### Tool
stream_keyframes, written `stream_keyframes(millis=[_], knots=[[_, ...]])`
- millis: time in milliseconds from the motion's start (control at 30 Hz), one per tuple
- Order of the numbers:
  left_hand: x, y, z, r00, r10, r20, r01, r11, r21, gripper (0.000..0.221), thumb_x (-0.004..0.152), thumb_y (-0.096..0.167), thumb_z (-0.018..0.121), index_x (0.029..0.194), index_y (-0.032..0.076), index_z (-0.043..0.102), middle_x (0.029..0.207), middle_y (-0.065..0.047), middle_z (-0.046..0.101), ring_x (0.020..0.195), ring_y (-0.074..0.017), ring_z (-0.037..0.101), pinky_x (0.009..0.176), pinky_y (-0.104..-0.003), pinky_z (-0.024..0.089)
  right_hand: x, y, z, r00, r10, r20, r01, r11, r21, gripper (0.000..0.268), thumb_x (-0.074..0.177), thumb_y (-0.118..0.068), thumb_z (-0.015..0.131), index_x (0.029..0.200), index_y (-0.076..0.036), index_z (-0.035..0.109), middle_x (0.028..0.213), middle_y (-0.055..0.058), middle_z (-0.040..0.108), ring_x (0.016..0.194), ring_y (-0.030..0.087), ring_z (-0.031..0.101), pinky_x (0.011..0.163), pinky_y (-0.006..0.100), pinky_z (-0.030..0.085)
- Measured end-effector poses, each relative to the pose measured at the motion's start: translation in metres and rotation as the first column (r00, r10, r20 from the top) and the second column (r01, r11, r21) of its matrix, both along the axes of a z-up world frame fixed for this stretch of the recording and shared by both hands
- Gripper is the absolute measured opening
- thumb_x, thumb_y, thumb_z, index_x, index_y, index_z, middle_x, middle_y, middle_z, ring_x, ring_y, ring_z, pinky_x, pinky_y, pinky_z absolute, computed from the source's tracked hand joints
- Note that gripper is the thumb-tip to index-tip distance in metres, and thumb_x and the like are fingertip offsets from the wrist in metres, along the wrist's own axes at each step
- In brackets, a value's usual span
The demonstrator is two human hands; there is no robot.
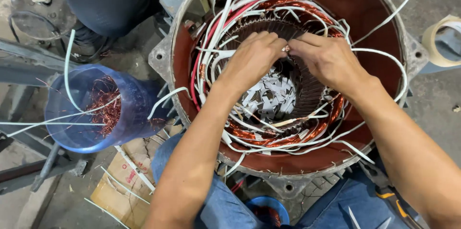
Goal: Organizing and connecting copper windings inside an electric motor stator using pliers
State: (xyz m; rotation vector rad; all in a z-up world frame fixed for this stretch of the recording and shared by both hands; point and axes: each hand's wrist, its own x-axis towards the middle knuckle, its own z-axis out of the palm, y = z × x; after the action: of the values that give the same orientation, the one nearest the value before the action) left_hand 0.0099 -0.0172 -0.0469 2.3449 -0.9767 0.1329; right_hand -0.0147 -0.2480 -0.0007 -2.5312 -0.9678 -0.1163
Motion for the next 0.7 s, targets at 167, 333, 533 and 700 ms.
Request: stream_keyframes(millis=[167,333,533,700], knots=[[0.008,0.011,0.003,0.998,-0.054,0.037,0.054,0.998,-0.009,0.025,0.109,0.025,0.061,0.109,0.006,0.077,0.090,-0.015,0.074,0.090,-0.0378,0.074,0.080,-0.050,0.059,0.004,-0.004,-0.020,0.989,0.025,0.144,-0.014,0.997,-0.077,0.020,0.109,0.000,0.066,0.120,-0.002,0.083,0.098,0.012,0.078,0.079,0.027,0.077,0.079,0.040,0.065],[0.001,0.011,0.029,0.997,-0.036,-0.073,0.026,0.990,-0.137,0.036,0.108,0.033,0.062,0.116,0.000,0.074,0.104,-0.021,0.078,0.097,-0.0396,0.079,0.083,-0.050,0.065,0.005,0.001,-0.016,0.984,0.010,0.176,-0.047,0.976,0.213,0.017,0.111,0.002,0.075,0.127,0.006,0.080,0.109,0.021,0.078,0.091,0.031,0.076,0.081,0.039,0.063],[0.000,0.009,0.030,0.997,-0.023,-0.075,0.022,1.000,-0.022,0.025,0.107,0.018,0.069,0.118,-0.004,0.071,0.104,-0.019,0.074,0.091,-0.0364,0.074,0.077,-0.049,0.059,0.009,0.008,-0.016,0.974,0.084,0.211,-0.141,0.952,0.272,0.018,0.104,0.010,0.083,0.120,0.012,0.076,0.122,0.027,0.075,0.107,0.035,0.076,0.100,0.041,0.065],[0.006,0.008,0.030,0.994,-0.081,-0.072,0.088,0.991,0.101,0.018,0.108,0.017,0.071,0.099,0.002,0.072,0.080,-0.009,0.069,0.070,-0.0308,0.072,0.061,-0.048,0.056,0.009,0.007,-0.020,0.934,0.144,0.327,-0.220,0.952,0.210,0.012,0.106,0.018,0.067,0.104,0.012,0.076,0.112,0.023,0.079,0.096,0.032,0.077,0.079,0.040,0.065]])
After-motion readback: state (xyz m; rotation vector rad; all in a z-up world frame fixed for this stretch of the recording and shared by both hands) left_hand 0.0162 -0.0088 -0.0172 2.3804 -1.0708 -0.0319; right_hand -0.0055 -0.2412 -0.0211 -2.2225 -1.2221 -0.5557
